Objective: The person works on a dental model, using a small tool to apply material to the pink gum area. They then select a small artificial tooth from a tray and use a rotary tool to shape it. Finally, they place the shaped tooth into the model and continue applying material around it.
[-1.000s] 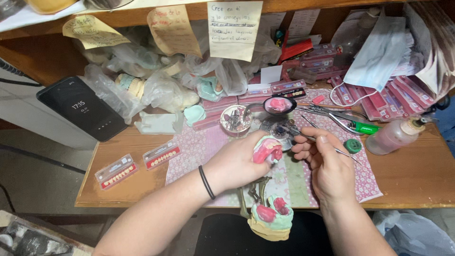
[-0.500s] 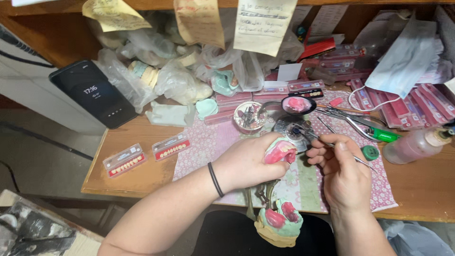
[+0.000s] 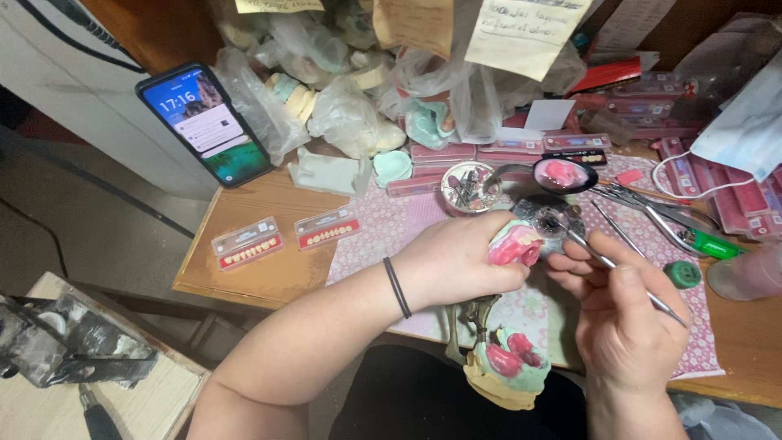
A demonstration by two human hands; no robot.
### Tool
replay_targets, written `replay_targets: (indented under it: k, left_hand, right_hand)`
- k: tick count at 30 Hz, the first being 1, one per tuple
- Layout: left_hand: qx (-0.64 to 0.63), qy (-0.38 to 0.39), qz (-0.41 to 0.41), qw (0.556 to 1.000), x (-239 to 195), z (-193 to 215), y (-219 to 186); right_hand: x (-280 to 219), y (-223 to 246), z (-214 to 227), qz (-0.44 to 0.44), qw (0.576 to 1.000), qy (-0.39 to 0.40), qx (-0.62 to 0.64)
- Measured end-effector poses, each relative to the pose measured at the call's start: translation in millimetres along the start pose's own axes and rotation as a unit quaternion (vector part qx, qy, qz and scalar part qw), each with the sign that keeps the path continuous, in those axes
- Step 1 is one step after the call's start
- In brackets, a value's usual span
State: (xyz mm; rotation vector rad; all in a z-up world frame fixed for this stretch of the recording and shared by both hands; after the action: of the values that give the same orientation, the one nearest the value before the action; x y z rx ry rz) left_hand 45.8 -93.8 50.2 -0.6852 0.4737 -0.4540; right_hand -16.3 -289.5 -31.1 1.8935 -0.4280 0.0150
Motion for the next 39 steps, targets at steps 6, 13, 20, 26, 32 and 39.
replay_targets:
  k: [6, 13, 20, 26, 32, 39]
  left_hand:
    - [-0.001, 0.011, 0.020, 1.000, 0.7, 0.1, 1.1]
    - [-0.002, 0.008, 0.015, 1.000, 1.5, 0.5, 1.8]
    - [0.001, 0.007, 0.013, 1.000, 3.9, -3.2, 5.1]
    - [0.008, 0.010, 0.008, 1.000, 7.1, -4.3, 7.0]
    - [0.013, 0.002, -0.001, 1.000, 7.8, -3.5, 5.7]
    - [0.009, 0.008, 0.005, 1.000, 6.6, -3.3, 5.3]
  right_hand:
    - [-5.1, 3.7, -8.1, 0.050, 0.996, 0.020, 0.070]
    - [-2.9, 1.0, -16.5, 0.071, 0.992, 0.030, 0.097]
    - [-3.5, 1.4, -12.6, 0.083, 0.987, 0.041, 0.133]
    - [-4.1, -2.0, -8.7, 0.048, 0.991, 0.010, 0.127]
    - [-7.7, 6.0, -17.8, 0.066, 0.990, 0.036, 0.117]
    - [-8.6, 7.1, -26.4, 0.114, 0.987, 0.103, 0.052]
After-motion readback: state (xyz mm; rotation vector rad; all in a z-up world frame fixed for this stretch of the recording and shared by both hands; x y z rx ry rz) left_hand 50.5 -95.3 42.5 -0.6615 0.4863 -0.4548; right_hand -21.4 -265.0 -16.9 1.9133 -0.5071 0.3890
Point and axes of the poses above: each hand's wrist, its own x-axis towards the middle knuckle, its own z-axis out of the back of the hand, y = z × x, the point moved 3 cm from there along x, towards the middle knuckle, and after that the axes turned 4 degrees about y, right-handed, at the moved point
